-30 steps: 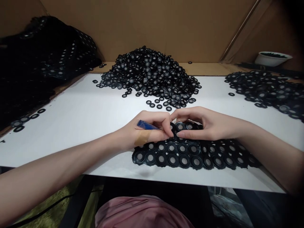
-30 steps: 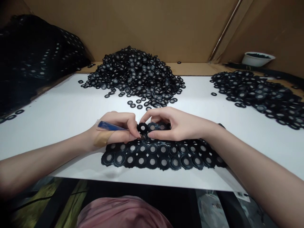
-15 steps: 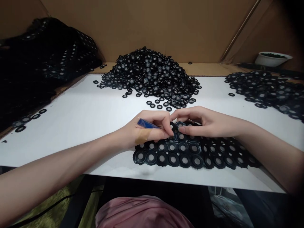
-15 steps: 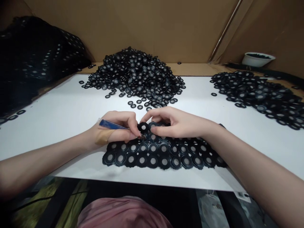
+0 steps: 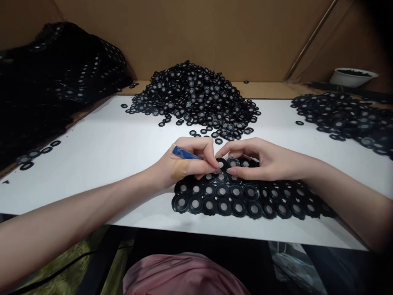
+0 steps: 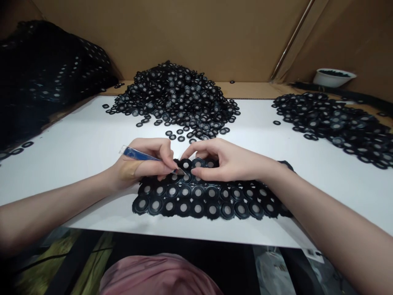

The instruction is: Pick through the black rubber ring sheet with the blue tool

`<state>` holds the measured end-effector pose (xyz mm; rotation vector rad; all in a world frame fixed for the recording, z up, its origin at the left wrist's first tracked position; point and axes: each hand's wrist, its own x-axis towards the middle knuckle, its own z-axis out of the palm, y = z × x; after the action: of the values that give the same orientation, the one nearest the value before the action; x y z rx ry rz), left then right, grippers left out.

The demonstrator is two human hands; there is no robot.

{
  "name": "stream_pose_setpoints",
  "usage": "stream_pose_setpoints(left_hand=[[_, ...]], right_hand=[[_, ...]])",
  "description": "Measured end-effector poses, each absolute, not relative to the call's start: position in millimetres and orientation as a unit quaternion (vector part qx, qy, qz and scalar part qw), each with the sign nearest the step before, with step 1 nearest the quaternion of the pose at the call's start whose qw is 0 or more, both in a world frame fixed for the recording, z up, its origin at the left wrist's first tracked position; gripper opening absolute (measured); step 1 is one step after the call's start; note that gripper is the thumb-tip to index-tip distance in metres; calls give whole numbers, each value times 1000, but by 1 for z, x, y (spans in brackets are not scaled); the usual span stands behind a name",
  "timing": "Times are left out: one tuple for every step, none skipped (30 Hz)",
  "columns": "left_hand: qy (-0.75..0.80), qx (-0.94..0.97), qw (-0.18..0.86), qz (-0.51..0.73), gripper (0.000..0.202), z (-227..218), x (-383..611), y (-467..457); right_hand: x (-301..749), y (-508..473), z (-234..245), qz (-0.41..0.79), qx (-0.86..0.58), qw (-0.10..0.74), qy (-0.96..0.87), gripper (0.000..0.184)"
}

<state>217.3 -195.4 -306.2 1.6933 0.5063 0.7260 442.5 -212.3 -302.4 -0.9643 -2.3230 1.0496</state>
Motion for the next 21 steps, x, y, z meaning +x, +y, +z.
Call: stream_pose_setpoints(left_hand=[[221, 718, 578, 319, 7, -306, 217, -195], [226, 713, 578, 326, 7, -305, 217, -196], [230, 709, 579, 330, 8, -305, 216, -196], [235, 707, 580, 330, 8, -305, 216, -196], [236, 707, 580, 329, 7, -305, 216, -196], [236, 709, 580, 326, 7, -305, 216, -197], [235, 712, 578, 323, 6, -305, 216, -197], [234, 714, 576, 322, 6, -306, 216, -197], [233, 715, 574, 323, 6, -306, 216, -197], [230, 717, 571, 327, 7, -306, 216, -197], [228, 719, 567, 330, 7, -306, 215, -197], [226, 722, 562, 333, 7, -306, 215, -197], [223, 727, 556, 335, 7, -306, 215, -197], [220, 732, 550, 337, 7, -305, 215, -197], [216, 738, 543, 337, 7, -305, 215, -197], [214, 744, 536, 336, 7, -305, 214, -197], [212, 751, 530, 333, 7, -304, 214, -197], [209, 757, 523, 331, 7, -304, 214, -197], [206, 763, 517, 328, 7, -305, 214, -196], [203, 770, 509, 326, 7, -305, 214, -196], [195, 778, 502, 325, 8, -306, 213, -196]], right_hand=[[442, -212, -303, 371, -348, 207, -836, 35], [442, -213, -303, 366, -349, 206, -837, 35], [442, -213, -303, 362, -351, 205, -839, 35], [442, -213, -303, 357, -352, 203, -841, 35], [442, -213, -303, 354, -354, 202, -842, 35], [442, -213, -303, 351, -357, 201, -842, 35], [442, -213, -302, 350, -360, 200, -841, 35], [441, -213, -302, 350, -362, 200, -840, 35], [441, -214, -301, 351, -364, 201, -839, 34], [440, -214, -301, 353, -365, 202, -837, 32], [440, -214, -301, 356, -365, 205, -836, 30], [438, -215, -301, 359, -363, 209, -834, 29], [437, -215, -301, 361, -361, 213, -833, 28], [436, -216, -302, 363, -359, 218, -832, 27], [434, -216, -302, 365, -357, 224, -830, 27], [433, -217, -303, 367, -356, 228, -829, 28], [432, -217, -304, 371, -354, 233, -827, 29], [431, -217, -304, 375, -352, 235, -825, 30], [430, -217, -305, 380, -350, 238, -823, 30], [429, -217, -306, 385, -348, 238, -821, 30], [429, -217, -306, 388, -346, 238, -820, 30]])
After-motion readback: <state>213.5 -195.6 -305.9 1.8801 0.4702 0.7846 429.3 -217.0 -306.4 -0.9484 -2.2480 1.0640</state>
